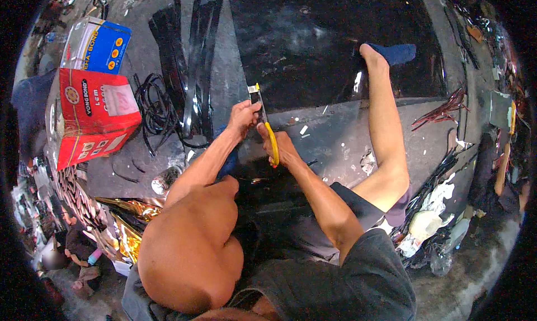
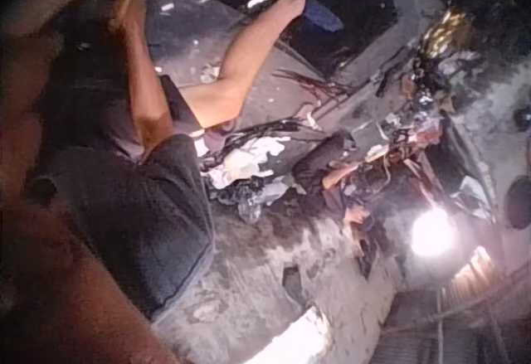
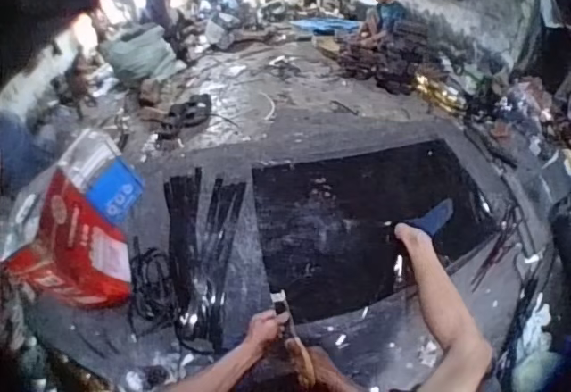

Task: The person uses scissors to cut a black flexible sheet into narrow strips on a cluttered work surface. The person repeatedly cuts and removes strips from the sheet, leaving a pile of cut pieces nearby.

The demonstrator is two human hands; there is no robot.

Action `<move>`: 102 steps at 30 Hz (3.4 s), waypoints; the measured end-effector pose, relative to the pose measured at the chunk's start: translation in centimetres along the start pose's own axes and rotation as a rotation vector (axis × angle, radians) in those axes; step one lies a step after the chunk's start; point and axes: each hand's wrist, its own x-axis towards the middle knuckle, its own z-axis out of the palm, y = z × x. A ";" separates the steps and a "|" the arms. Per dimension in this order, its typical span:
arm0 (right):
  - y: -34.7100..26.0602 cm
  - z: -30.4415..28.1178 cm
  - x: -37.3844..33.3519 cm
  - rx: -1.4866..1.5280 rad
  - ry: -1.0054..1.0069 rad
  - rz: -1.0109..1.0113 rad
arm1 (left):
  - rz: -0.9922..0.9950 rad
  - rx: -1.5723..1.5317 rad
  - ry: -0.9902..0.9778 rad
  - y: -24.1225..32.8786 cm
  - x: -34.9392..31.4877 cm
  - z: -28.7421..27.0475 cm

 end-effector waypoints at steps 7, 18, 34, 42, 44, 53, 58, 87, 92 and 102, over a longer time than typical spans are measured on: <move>-2.4 0.2 -1.0 0.030 0.045 0.035 | 0.005 -0.034 -0.051 0.3 0.2 -0.5; -2.6 0.5 -1.0 -0.037 0.026 -0.019 | -0.028 -0.194 -0.129 -0.7 0.5 -0.9; -3.7 0.3 1.9 -0.031 0.110 -0.199 | 0.042 -0.065 -0.200 1.1 -0.9 -1.3; -10.4 -0.8 8.4 -0.292 0.248 -0.260 | 0.072 -0.050 -0.197 3.4 -3.0 -1.3; -12.4 -0.9 10.1 -0.299 0.257 -0.283 | 0.076 -0.028 -0.204 4.2 -3.6 -1.4; -24.7 -2.2 18.5 -0.196 0.170 -0.279 | 0.156 0.135 -0.158 8.2 -8.3 -1.9; -30.3 -2.9 24.1 -0.140 0.287 -0.380 | 0.174 0.091 -0.161 8.7 -9.8 -2.4; -19.2 -3.3 11.5 0.325 -0.126 -0.625 | 0.979 1.457 0.350 11.8 -0.6 -11.4; -8.7 -2.1 -0.4 0.424 -0.202 -0.512 | 0.889 1.776 0.115 10.7 7.4 -12.5; 2.3 -7.5 -14.7 0.446 0.001 -0.321 | 0.525 2.006 0.528 15.4 4.9 -12.1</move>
